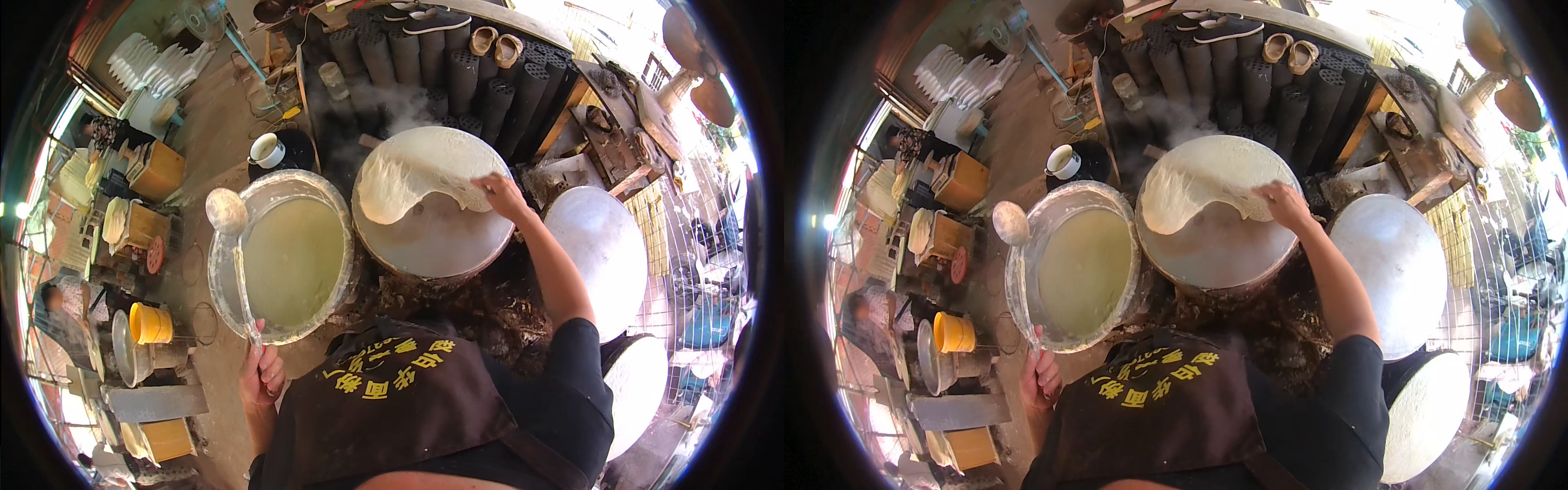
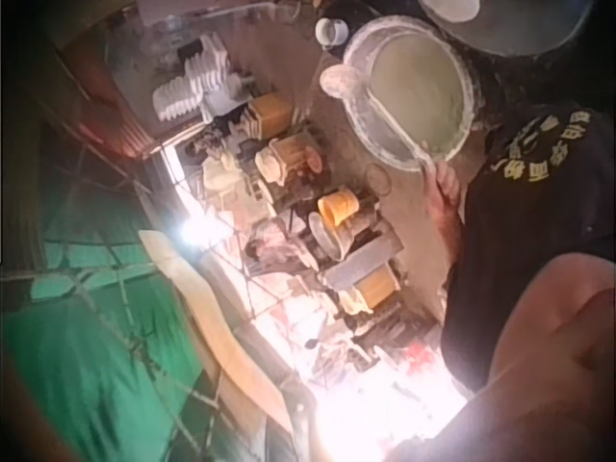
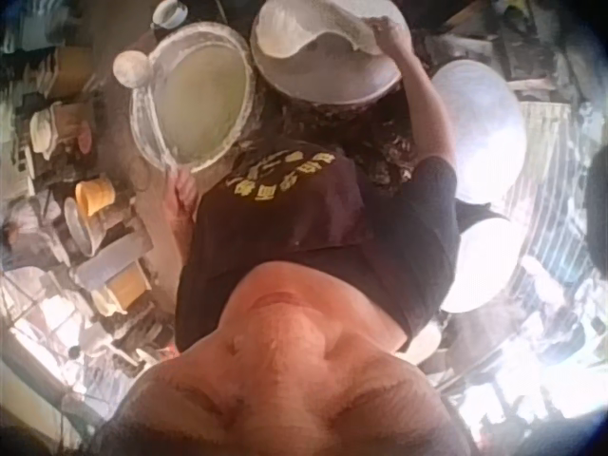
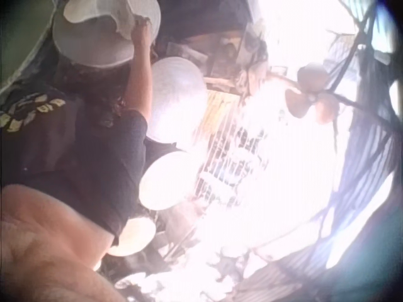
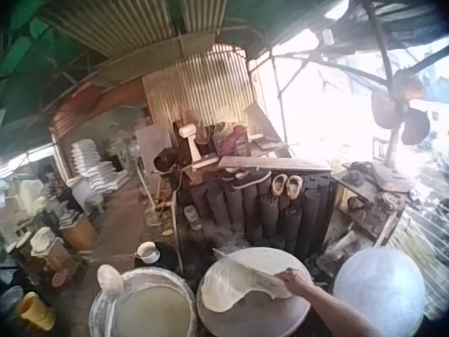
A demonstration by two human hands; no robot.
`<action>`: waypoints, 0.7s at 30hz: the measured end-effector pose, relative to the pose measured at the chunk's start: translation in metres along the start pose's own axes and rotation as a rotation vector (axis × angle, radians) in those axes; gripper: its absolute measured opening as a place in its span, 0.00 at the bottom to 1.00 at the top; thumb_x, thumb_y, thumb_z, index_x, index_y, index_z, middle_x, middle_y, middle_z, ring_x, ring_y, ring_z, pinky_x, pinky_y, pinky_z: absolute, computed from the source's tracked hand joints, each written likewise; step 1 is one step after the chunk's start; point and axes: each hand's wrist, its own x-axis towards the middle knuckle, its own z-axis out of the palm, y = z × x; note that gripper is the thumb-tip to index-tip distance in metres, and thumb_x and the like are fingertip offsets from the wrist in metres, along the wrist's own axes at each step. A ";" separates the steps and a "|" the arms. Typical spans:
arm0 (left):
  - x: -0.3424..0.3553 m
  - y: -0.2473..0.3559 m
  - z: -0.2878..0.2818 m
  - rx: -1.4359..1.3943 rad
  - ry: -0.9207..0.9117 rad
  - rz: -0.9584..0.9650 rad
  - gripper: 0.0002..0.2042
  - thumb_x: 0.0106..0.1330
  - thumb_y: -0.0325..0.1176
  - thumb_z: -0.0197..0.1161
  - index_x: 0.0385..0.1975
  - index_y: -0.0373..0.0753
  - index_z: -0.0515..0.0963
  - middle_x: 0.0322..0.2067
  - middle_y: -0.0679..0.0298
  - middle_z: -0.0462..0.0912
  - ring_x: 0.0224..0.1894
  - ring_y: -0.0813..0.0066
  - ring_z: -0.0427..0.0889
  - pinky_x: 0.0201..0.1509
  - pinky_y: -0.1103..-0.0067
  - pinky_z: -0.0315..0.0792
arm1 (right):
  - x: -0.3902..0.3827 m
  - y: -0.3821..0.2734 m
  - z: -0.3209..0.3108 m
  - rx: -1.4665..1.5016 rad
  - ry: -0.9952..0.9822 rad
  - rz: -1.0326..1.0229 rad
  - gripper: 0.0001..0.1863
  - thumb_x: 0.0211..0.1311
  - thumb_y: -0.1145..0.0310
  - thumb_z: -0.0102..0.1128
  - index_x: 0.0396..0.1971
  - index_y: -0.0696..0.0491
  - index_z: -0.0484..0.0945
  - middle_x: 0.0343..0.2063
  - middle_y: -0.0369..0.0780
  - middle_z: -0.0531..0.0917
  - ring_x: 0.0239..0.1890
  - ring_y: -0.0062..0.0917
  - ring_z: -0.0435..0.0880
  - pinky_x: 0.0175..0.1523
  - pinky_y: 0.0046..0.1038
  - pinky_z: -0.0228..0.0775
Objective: The person ladles batter from a large metal bowl onto several hot round griddles, spreads it into thin circular crepes using a wooden spreader, and removes the cooked crepes with a metal spatula. The person stacks the finished crepes on a nearby tray.
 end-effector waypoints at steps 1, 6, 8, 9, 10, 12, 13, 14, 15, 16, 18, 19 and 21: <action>0.001 0.000 0.005 0.004 0.008 -0.005 0.24 0.73 0.36 0.48 0.67 0.49 0.55 0.21 0.71 0.58 0.16 0.84 0.58 0.13 0.87 0.57 | 0.009 -0.006 0.007 0.000 0.001 -0.006 0.17 0.57 0.78 0.51 0.41 0.46 0.84 0.38 0.42 0.81 0.44 0.38 0.79 0.49 0.34 0.71; 0.001 -0.003 0.017 0.067 0.015 -0.014 0.22 0.73 0.36 0.47 0.66 0.49 0.57 0.20 0.72 0.58 0.15 0.84 0.57 0.13 0.87 0.57 | 0.013 -0.011 0.012 0.061 -0.221 -0.120 0.16 0.56 0.78 0.54 0.42 0.47 0.83 0.38 0.43 0.81 0.45 0.39 0.79 0.50 0.33 0.70; -0.004 -0.008 0.015 0.093 0.045 -0.010 0.21 0.73 0.36 0.47 0.65 0.49 0.58 0.20 0.72 0.57 0.15 0.85 0.57 0.13 0.87 0.56 | -0.002 -0.010 -0.013 0.105 -0.322 -0.172 0.16 0.54 0.79 0.57 0.41 0.47 0.84 0.38 0.42 0.82 0.44 0.36 0.80 0.50 0.32 0.71; -0.006 -0.009 0.015 0.108 0.059 -0.010 0.21 0.73 0.36 0.47 0.65 0.49 0.59 0.19 0.72 0.57 0.14 0.85 0.56 0.12 0.87 0.56 | -0.006 -0.012 -0.031 0.110 -0.330 -0.101 0.14 0.54 0.78 0.58 0.39 0.47 0.84 0.39 0.41 0.83 0.44 0.34 0.81 0.50 0.31 0.71; -0.006 -0.010 0.017 0.114 0.066 -0.015 0.21 0.73 0.36 0.47 0.65 0.49 0.59 0.19 0.72 0.57 0.14 0.85 0.56 0.12 0.87 0.56 | -0.006 -0.005 -0.035 0.081 -0.299 -0.102 0.14 0.55 0.77 0.58 0.39 0.47 0.84 0.38 0.40 0.83 0.43 0.33 0.81 0.49 0.31 0.71; -0.001 -0.011 0.024 0.127 0.079 -0.025 0.20 0.73 0.36 0.47 0.64 0.49 0.60 0.19 0.72 0.57 0.14 0.85 0.56 0.12 0.87 0.55 | 0.010 -0.001 -0.026 0.065 -0.194 -0.074 0.12 0.57 0.75 0.57 0.38 0.46 0.85 0.35 0.40 0.82 0.43 0.34 0.81 0.48 0.32 0.72; 0.001 -0.012 0.026 0.103 0.068 -0.038 0.20 0.73 0.36 0.47 0.64 0.49 0.60 0.19 0.72 0.57 0.14 0.85 0.56 0.12 0.87 0.55 | 0.020 0.001 -0.011 -0.005 -0.086 -0.135 0.11 0.58 0.73 0.56 0.39 0.46 0.84 0.33 0.41 0.82 0.42 0.36 0.80 0.48 0.34 0.71; 0.003 -0.012 0.028 0.079 0.058 -0.047 0.20 0.73 0.36 0.47 0.64 0.49 0.60 0.19 0.72 0.57 0.14 0.85 0.56 0.12 0.87 0.55 | 0.029 -0.003 0.003 -0.003 -0.070 -0.137 0.11 0.58 0.73 0.56 0.39 0.47 0.84 0.34 0.41 0.82 0.42 0.37 0.80 0.49 0.34 0.71; 0.003 -0.013 0.030 0.055 0.048 -0.058 0.20 0.73 0.36 0.47 0.64 0.49 0.60 0.19 0.72 0.58 0.14 0.85 0.56 0.12 0.87 0.55 | 0.034 -0.007 0.012 -0.002 -0.053 -0.138 0.12 0.57 0.74 0.56 0.39 0.47 0.84 0.34 0.41 0.82 0.42 0.38 0.80 0.49 0.34 0.71; 0.002 -0.015 0.031 0.063 0.053 -0.061 0.20 0.73 0.36 0.47 0.64 0.48 0.60 0.19 0.72 0.58 0.14 0.85 0.56 0.12 0.87 0.55 | 0.034 -0.013 0.017 0.029 -0.118 -0.178 0.12 0.57 0.75 0.56 0.39 0.47 0.84 0.34 0.41 0.83 0.42 0.38 0.80 0.49 0.34 0.71; 0.000 -0.017 0.034 0.078 0.062 -0.070 0.20 0.73 0.36 0.46 0.64 0.48 0.60 0.19 0.72 0.58 0.14 0.85 0.56 0.12 0.87 0.56 | 0.028 -0.022 0.019 0.088 -0.246 -0.255 0.13 0.55 0.76 0.56 0.39 0.48 0.84 0.35 0.41 0.83 0.42 0.38 0.80 0.50 0.34 0.71; -0.003 -0.020 0.031 0.085 0.054 -0.067 0.21 0.74 0.36 0.46 0.65 0.48 0.58 0.19 0.72 0.57 0.14 0.85 0.56 0.12 0.87 0.55 | 0.022 -0.022 0.013 0.079 -0.280 -0.262 0.14 0.55 0.77 0.56 0.39 0.48 0.84 0.36 0.41 0.83 0.42 0.38 0.80 0.49 0.34 0.71; -0.006 -0.024 0.029 0.108 0.038 -0.072 0.22 0.74 0.37 0.45 0.66 0.47 0.55 0.20 0.72 0.57 0.15 0.86 0.57 0.12 0.88 0.55 | 0.004 -0.013 -0.015 0.067 -0.344 -0.265 0.15 0.54 0.79 0.56 0.39 0.48 0.84 0.37 0.40 0.83 0.42 0.36 0.81 0.49 0.33 0.72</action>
